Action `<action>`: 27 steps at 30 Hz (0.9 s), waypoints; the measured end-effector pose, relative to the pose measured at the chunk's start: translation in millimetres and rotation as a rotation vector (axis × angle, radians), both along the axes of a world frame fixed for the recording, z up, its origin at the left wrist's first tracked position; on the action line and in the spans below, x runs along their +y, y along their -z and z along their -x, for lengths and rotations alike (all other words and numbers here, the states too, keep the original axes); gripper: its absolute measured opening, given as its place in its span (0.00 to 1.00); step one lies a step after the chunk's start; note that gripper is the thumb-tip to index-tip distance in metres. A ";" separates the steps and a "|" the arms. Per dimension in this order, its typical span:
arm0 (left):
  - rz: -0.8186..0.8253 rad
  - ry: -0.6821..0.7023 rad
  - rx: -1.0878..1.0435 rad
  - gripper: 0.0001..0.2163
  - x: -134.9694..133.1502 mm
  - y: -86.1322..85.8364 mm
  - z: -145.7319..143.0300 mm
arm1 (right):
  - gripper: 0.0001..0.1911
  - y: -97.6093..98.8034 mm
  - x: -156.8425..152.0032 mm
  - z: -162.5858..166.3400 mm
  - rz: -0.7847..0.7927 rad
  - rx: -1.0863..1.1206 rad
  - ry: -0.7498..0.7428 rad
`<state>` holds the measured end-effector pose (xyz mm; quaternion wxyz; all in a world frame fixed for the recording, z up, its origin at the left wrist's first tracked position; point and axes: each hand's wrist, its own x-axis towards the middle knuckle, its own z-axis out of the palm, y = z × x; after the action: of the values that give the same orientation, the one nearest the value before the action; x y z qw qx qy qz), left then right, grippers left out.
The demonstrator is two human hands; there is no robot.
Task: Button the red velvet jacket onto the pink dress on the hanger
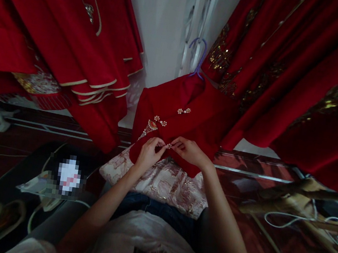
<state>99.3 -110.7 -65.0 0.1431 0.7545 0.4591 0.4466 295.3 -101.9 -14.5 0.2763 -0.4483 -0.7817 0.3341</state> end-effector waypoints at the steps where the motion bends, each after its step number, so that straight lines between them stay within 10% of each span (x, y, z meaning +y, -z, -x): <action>1: -0.030 -0.016 0.014 0.04 2.8 -4.5 1.1 | 0.07 -1.3 0.0 -1.9 0.000 0.000 0.010; 11: -0.316 -0.080 0.432 0.08 65.0 -65.1 35.2 | 0.07 -16.0 -1.7 -15.1 0.003 -0.012 0.081; 19: -0.340 0.252 0.622 0.07 94.9 -78.9 42.8 | 0.06 -18.2 -3.1 -16.1 0.011 -0.006 0.090; 27: -0.456 0.119 0.592 0.15 101.8 -91.8 -2.4 | 0.06 -18.1 -2.2 -19.1 0.015 -0.002 0.098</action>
<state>101.7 -8.9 26.8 -0.1416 0.8887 0.3248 0.2909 314.4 -104.1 3.6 0.2882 -0.4885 -0.7566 0.3254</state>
